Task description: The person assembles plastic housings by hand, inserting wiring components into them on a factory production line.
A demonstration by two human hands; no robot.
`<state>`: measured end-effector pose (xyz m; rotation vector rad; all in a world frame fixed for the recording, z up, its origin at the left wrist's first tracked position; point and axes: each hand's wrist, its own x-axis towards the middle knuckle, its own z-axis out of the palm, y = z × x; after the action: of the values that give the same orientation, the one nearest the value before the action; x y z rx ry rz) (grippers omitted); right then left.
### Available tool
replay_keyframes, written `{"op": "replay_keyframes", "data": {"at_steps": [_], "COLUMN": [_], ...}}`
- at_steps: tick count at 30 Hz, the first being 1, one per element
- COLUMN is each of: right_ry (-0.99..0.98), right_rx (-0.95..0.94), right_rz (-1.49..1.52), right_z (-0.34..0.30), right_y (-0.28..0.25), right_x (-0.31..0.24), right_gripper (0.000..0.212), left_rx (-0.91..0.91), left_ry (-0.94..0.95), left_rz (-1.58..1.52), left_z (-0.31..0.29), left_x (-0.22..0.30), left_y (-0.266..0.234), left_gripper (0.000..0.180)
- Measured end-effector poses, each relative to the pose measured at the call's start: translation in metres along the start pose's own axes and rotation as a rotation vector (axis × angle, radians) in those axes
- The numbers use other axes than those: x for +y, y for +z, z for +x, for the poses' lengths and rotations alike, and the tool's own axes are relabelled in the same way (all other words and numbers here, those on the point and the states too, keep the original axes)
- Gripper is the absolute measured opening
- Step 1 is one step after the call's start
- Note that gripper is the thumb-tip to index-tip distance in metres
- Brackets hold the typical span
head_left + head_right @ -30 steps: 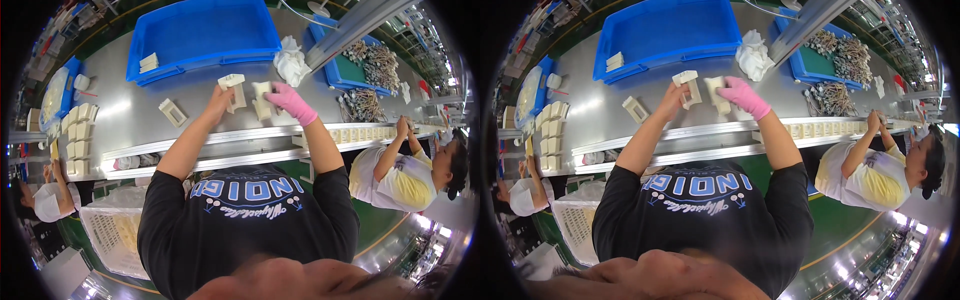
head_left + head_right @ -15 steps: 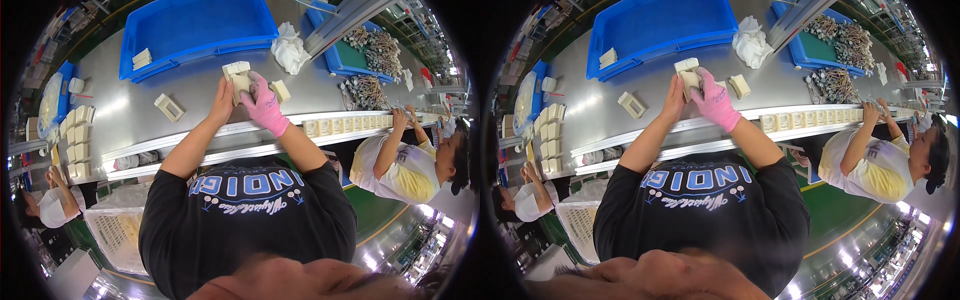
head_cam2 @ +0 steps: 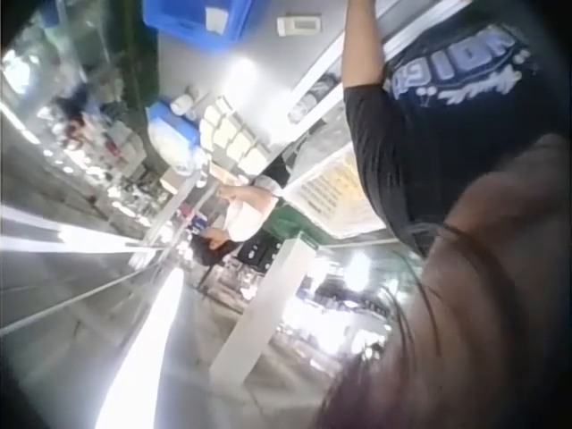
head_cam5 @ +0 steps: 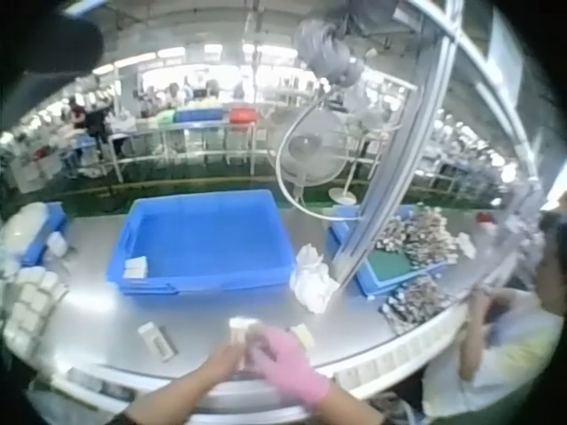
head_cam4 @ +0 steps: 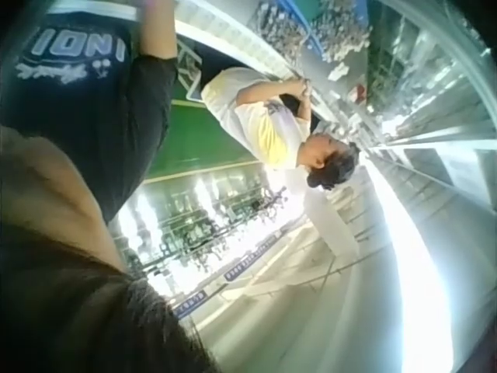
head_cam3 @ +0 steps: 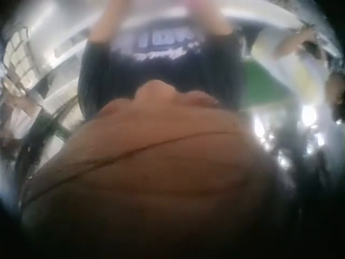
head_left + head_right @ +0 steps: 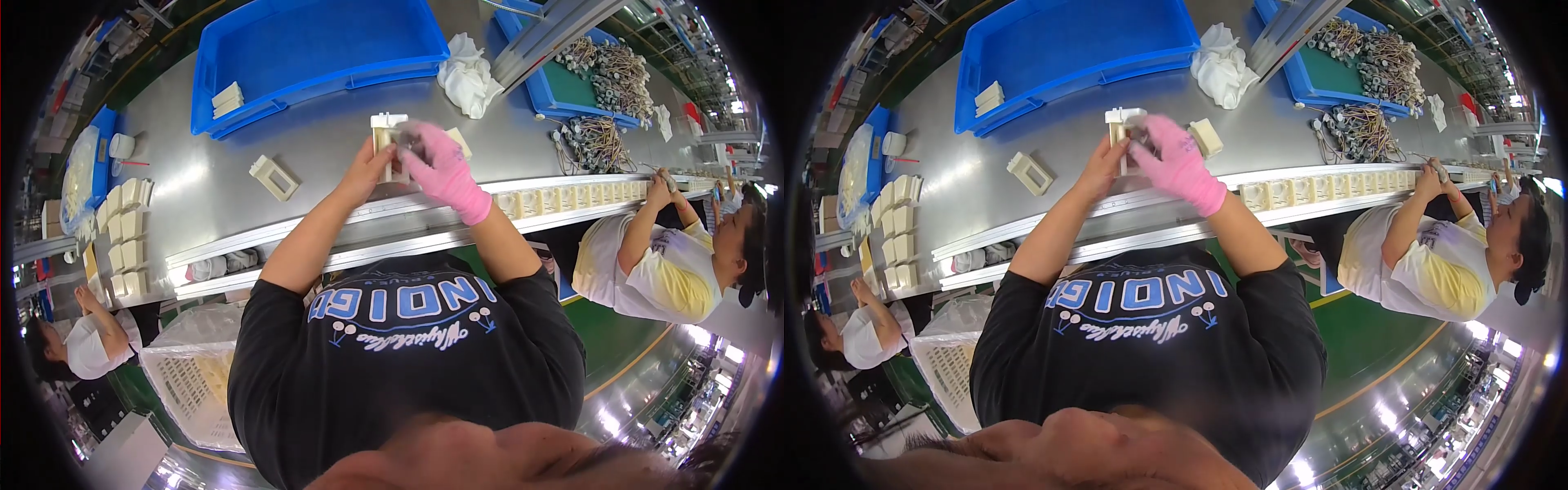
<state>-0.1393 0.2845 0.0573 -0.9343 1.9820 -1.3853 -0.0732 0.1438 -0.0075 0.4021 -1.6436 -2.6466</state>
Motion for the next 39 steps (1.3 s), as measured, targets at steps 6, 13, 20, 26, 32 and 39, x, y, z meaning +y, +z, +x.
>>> {"op": "replay_keyframes", "data": {"at_steps": [6, 13, 20, 26, 32, 39], "right_ry": [-0.538, 0.079, 0.018, 0.191, 0.518, 0.378], "right_rx": [-0.055, -0.502, 0.028, 0.005, -0.166, 0.023], "right_rz": [-0.134, -0.338, -1.198, -0.982, -1.097, -0.991], "right_z": [-0.008, -0.038, -0.063, 0.004, 0.041, 0.034], "right_y": [-0.021, -0.028, -0.045, -0.068, -0.062, -0.068], "right_x": [-0.008, -0.004, 0.045, 0.07, 0.115, 0.111], "right_gripper": [0.035, 0.026, 0.026, 0.034, 0.041, 0.043], "left_rx": [-0.388, -0.144, 0.387, 0.213, 0.267, 0.287], "left_ry": [-0.366, 0.015, -0.218, -0.285, 0.09, 0.213], "left_rz": [0.13, 1.02, 1.847, 1.693, 1.163, 0.358], "left_z": [-0.017, 0.005, -0.01, 0.005, 0.007, 0.017], "left_x": [0.031, 0.037, 0.04, 0.023, 0.063, 0.046], "left_y": [-0.005, -0.091, -0.21, -0.247, -0.147, -0.066], "left_gripper": [0.037, 0.039, 0.048, 0.036, 0.026, 0.022]}}
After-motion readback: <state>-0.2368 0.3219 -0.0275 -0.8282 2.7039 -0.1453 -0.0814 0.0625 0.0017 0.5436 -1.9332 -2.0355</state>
